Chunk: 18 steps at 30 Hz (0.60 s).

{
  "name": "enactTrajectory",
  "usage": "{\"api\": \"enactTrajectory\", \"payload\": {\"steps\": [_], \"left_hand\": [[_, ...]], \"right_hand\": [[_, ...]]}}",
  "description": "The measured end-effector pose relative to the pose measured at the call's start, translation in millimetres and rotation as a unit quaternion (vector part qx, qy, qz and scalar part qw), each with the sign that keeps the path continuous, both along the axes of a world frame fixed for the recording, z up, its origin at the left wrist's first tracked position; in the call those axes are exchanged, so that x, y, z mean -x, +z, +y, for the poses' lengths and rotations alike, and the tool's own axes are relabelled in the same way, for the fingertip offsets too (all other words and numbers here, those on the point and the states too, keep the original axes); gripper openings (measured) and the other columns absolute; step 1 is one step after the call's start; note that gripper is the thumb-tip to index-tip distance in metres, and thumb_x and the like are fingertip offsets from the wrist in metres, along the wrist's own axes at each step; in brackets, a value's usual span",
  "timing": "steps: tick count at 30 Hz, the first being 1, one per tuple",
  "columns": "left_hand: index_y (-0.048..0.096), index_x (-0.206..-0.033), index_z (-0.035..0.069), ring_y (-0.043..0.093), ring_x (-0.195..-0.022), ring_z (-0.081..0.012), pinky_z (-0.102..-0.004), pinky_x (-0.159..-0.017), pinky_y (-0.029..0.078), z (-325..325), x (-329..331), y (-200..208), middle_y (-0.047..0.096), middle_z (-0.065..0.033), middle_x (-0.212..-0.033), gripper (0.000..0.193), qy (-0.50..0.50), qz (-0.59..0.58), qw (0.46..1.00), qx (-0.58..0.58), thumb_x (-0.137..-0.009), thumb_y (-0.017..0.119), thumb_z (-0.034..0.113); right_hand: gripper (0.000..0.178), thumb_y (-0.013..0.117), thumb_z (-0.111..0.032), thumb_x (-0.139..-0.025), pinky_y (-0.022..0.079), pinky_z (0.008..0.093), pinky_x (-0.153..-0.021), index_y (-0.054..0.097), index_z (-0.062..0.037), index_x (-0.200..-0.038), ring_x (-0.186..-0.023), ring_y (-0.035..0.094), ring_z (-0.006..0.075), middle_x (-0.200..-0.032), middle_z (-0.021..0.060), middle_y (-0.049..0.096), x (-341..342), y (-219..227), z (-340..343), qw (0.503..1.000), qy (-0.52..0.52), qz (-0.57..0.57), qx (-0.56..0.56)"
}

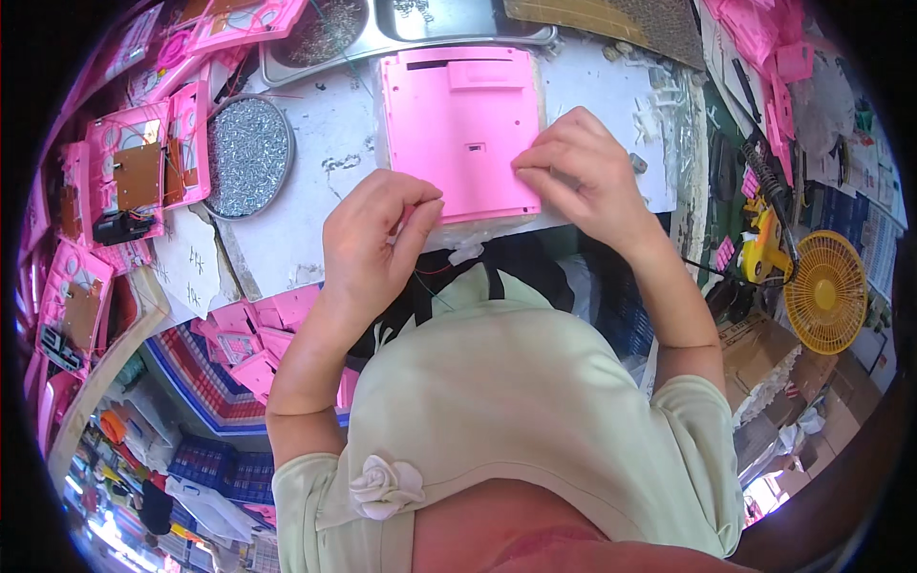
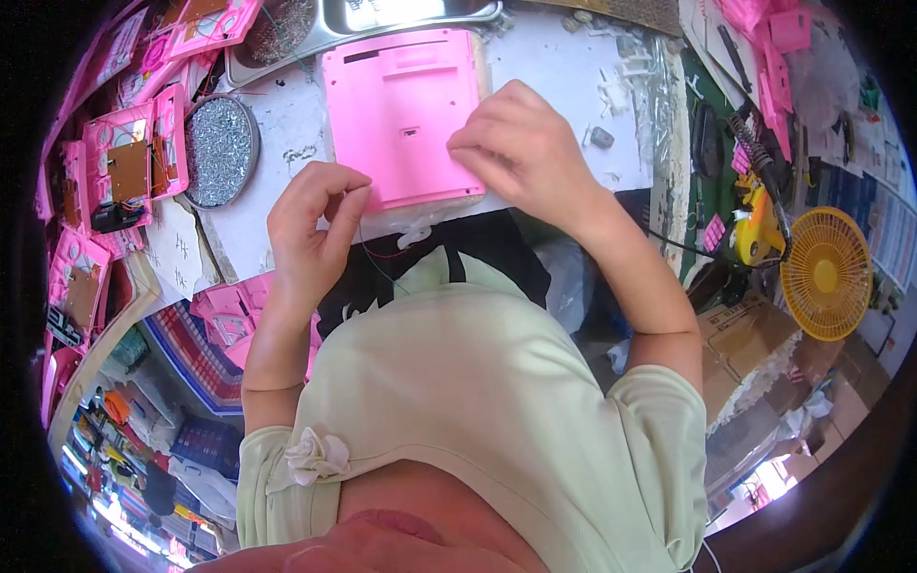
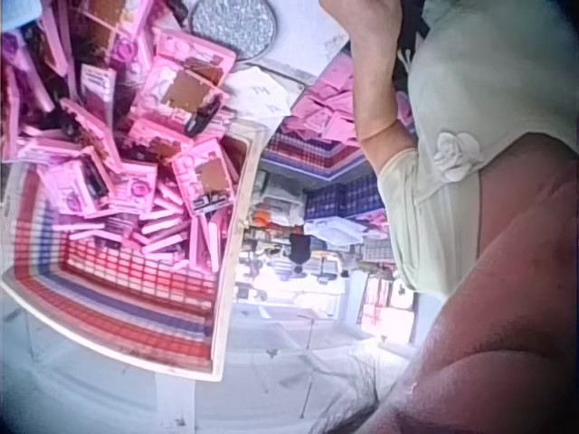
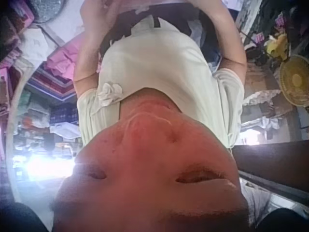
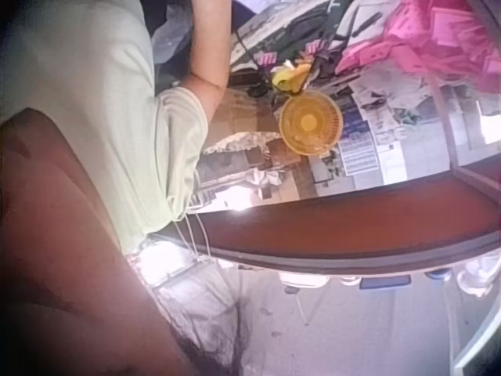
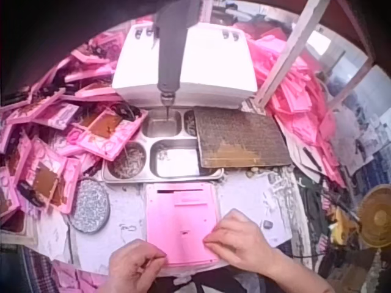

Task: Assembling and soldering components for a pink toy calculator.

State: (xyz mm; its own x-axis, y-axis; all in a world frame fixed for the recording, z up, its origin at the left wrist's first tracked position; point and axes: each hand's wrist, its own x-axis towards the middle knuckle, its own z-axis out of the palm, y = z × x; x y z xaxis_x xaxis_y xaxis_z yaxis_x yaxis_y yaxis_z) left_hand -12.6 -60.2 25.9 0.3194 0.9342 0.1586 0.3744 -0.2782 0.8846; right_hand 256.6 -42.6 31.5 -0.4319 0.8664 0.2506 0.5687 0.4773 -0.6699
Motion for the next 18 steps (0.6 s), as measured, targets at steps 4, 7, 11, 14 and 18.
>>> {"api": "enactTrajectory", "payload": {"steps": [4,7,11,14,18], "left_hand": [[0.068,-0.094,-0.001,0.054,-0.065,-0.0092,-0.0227,-0.058,0.042,6,3,-2,0.066,-0.0053,-0.086,0.006,0.026,0.008,0.999,-0.028,-0.089,0.071,-0.003],[0.068,-0.093,-0.002,0.053,-0.064,-0.0090,-0.0226,-0.058,0.041,4,12,-5,0.065,-0.0056,-0.085,0.005,0.053,0.016,0.998,-0.019,-0.089,0.071,-0.002],[0.068,-0.093,-0.001,0.053,-0.061,-0.0110,-0.0249,-0.055,0.042,2,21,-14,0.067,-0.0071,-0.085,0.008,0.077,0.017,0.997,-0.027,-0.088,0.074,-0.002],[0.068,-0.092,-0.002,0.052,-0.060,-0.0105,-0.0245,-0.055,0.040,-2,26,-19,0.067,-0.0072,-0.084,0.007,0.093,0.011,0.995,-0.019,-0.088,0.073,-0.003],[0.068,-0.092,-0.002,0.049,-0.059,-0.0105,-0.0250,-0.055,0.038,1,27,-26,0.065,-0.0066,-0.082,0.007,0.093,-0.009,0.995,-0.014,-0.088,0.073,-0.003]], "right_hand": [[0.021,0.083,-0.005,-0.074,0.050,0.0343,-0.070,0.074,-0.0051,-0.093,-0.081,0.060,0.0258,-0.087,0.0060,0.068,-1,-7,1,0.997,0.025,-0.001,-0.077],[0.025,0.084,-0.006,-0.073,0.050,0.0347,-0.068,0.075,-0.0058,-0.096,-0.080,0.061,0.0260,-0.086,0.0057,0.068,-6,-6,5,0.992,0.057,-0.024,-0.111],[0.026,0.083,-0.008,-0.074,0.050,0.0355,-0.069,0.076,-0.0061,-0.099,-0.080,0.061,0.0257,-0.086,0.0063,0.068,-11,5,11,0.990,0.084,-0.055,-0.099],[0.025,0.081,-0.006,-0.076,0.049,0.0354,-0.071,0.077,-0.0047,-0.101,-0.080,0.062,0.0248,-0.090,0.0079,0.069,-24,14,19,0.996,0.061,-0.022,-0.056],[0.021,0.075,-0.005,-0.087,0.050,0.0328,-0.079,0.074,-0.0012,-0.108,-0.082,0.064,0.0179,-0.098,0.0066,0.071,-33,25,51,0.979,-0.142,0.089,-0.116]]}}
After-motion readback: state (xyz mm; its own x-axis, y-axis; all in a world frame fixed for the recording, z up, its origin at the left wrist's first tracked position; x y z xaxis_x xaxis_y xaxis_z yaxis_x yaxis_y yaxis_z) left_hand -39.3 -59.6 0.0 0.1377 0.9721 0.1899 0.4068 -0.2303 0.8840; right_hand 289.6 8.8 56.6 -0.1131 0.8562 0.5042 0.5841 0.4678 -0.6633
